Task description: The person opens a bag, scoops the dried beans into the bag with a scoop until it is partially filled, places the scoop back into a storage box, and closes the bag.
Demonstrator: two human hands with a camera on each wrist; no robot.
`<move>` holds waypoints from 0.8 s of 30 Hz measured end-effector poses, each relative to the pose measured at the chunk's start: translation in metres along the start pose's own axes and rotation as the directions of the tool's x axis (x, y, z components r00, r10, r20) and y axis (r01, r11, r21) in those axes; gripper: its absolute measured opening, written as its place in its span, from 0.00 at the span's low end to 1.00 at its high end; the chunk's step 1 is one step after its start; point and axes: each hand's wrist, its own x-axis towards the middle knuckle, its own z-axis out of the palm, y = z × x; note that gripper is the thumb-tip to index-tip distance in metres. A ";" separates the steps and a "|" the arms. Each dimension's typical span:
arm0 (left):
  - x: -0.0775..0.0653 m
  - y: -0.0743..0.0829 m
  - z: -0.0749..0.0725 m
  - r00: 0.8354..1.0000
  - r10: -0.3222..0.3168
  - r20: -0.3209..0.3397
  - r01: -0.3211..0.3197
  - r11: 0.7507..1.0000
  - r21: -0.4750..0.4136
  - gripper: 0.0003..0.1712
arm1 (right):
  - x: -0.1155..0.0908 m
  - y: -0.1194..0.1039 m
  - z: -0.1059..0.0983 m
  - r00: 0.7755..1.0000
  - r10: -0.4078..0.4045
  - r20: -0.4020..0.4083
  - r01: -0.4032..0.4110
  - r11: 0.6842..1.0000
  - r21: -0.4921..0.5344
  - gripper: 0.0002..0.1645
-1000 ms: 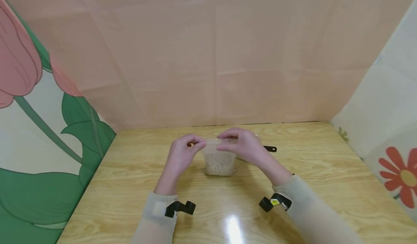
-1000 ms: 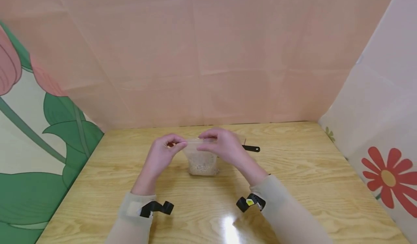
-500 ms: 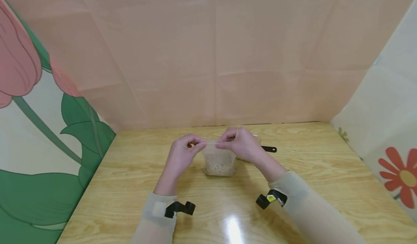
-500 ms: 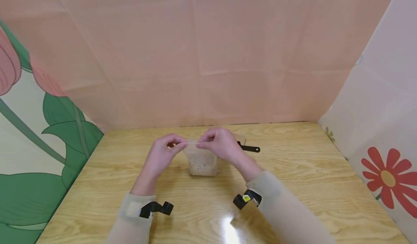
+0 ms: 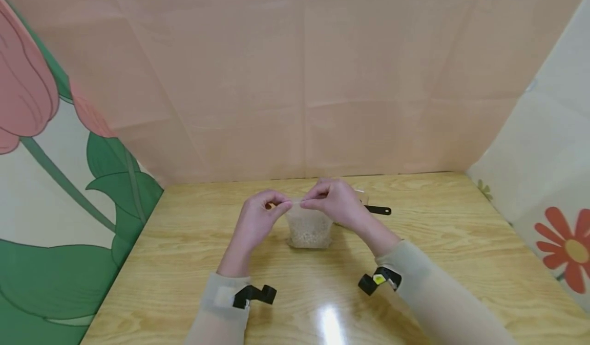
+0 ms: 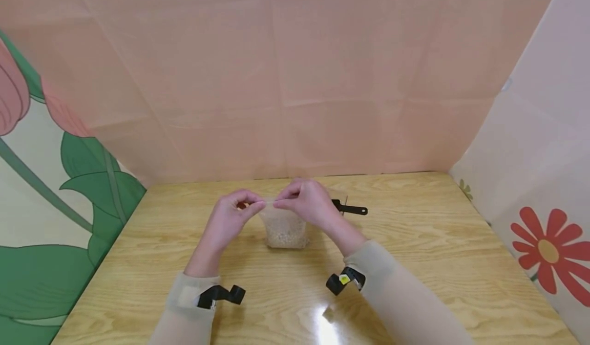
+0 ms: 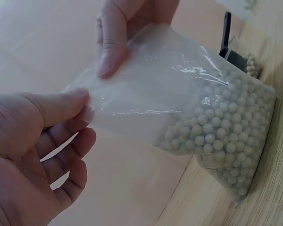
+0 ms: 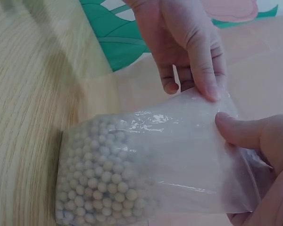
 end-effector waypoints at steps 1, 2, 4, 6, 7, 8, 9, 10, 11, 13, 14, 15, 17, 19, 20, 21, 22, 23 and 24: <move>0.000 0.000 0.000 1.000 0.001 0.001 -0.001 1.000 0.001 0.04 | 0.000 0.000 0.000 1.000 0.006 -0.003 -0.006 1.000 0.003 0.04; 0.000 0.001 0.000 1.000 0.002 0.001 -0.002 1.000 0.003 0.04 | 0.001 -0.001 0.001 1.000 0.012 -0.005 -0.012 1.000 0.005 0.04; 0.000 0.001 0.000 1.000 0.000 0.001 0.000 1.000 0.003 0.04 | 0.001 0.000 0.001 1.000 0.019 -0.005 -0.019 1.000 0.012 0.04; 0.000 0.001 0.000 1.000 -0.002 0.000 0.002 1.000 0.001 0.04 | 0.001 0.002 0.001 1.000 0.023 -0.004 -0.023 1.000 0.011 0.05; -0.001 0.001 0.000 1.000 -0.004 -0.001 0.004 1.000 0.000 0.04 | 0.001 0.004 0.000 1.000 0.027 0.001 -0.027 1.000 0.014 0.05; -0.001 0.001 -0.001 1.000 -0.005 -0.001 0.005 1.000 -0.001 0.04 | 0.000 0.005 -0.001 0.999 0.034 0.009 -0.034 0.999 0.022 0.06; -0.001 0.001 -0.001 1.000 -0.010 -0.002 0.010 1.000 -0.003 0.04 | -0.001 0.007 -0.003 0.999 0.046 0.013 -0.047 0.999 0.024 0.07; -0.001 0.001 -0.001 1.000 -0.013 -0.003 0.013 1.000 -0.004 0.04 | -0.001 0.009 -0.005 0.998 0.061 0.014 -0.061 0.998 0.027 0.09; -0.001 0.001 0.000 1.000 -0.016 -0.006 0.016 1.000 -0.004 0.04 | -0.002 0.012 -0.007 0.997 0.073 0.013 -0.073 0.997 0.031 0.10; -0.001 0.001 0.000 1.000 -0.022 -0.011 0.022 1.000 -0.003 0.04 | -0.004 0.016 -0.010 0.996 0.093 0.002 -0.093 0.995 0.040 0.10; -0.001 0.001 0.000 1.000 -0.025 -0.013 0.025 1.000 -0.004 0.04 | -0.005 0.018 -0.012 0.995 0.097 -0.004 -0.097 0.994 0.046 0.09; -0.001 0.001 0.000 1.000 -0.027 -0.015 0.027 1.000 -0.004 0.04 | -0.006 0.020 -0.013 0.995 0.096 -0.012 -0.095 0.994 0.044 0.08; -0.001 0.001 0.000 1.000 -0.028 -0.015 0.028 1.000 -0.003 0.04 | -0.007 0.022 -0.014 0.996 0.084 -0.018 -0.083 0.995 0.050 0.06; -0.001 0.002 0.000 1.000 -0.025 -0.014 0.025 1.000 0.000 0.04 | -0.008 0.021 -0.015 0.997 0.071 -0.019 -0.070 0.996 0.054 0.05; -0.001 0.002 0.000 1.000 -0.025 -0.014 0.025 1.000 -0.001 0.04 | -0.009 0.021 -0.015 0.998 0.066 -0.019 -0.065 0.996 0.059 0.05; -0.001 0.002 0.000 1.000 -0.025 -0.015 0.025 1.000 0.000 0.04 | -0.009 0.021 -0.015 0.998 0.065 -0.017 -0.064 0.996 0.063 0.05; -0.001 0.003 0.000 1.000 -0.025 -0.015 0.025 1.000 -0.001 0.04 | -0.010 0.021 -0.015 0.998 0.064 -0.014 -0.063 0.996 0.070 0.06; -0.001 0.002 0.000 1.000 -0.023 -0.015 0.023 1.000 0.001 0.04 | -0.010 0.021 -0.016 0.998 0.061 -0.009 -0.061 0.996 0.073 0.06; -0.001 0.002 0.000 1.000 -0.023 -0.016 0.023 1.000 0.002 0.04 | -0.011 0.022 -0.017 0.998 0.057 -0.004 -0.056 0.996 0.076 0.07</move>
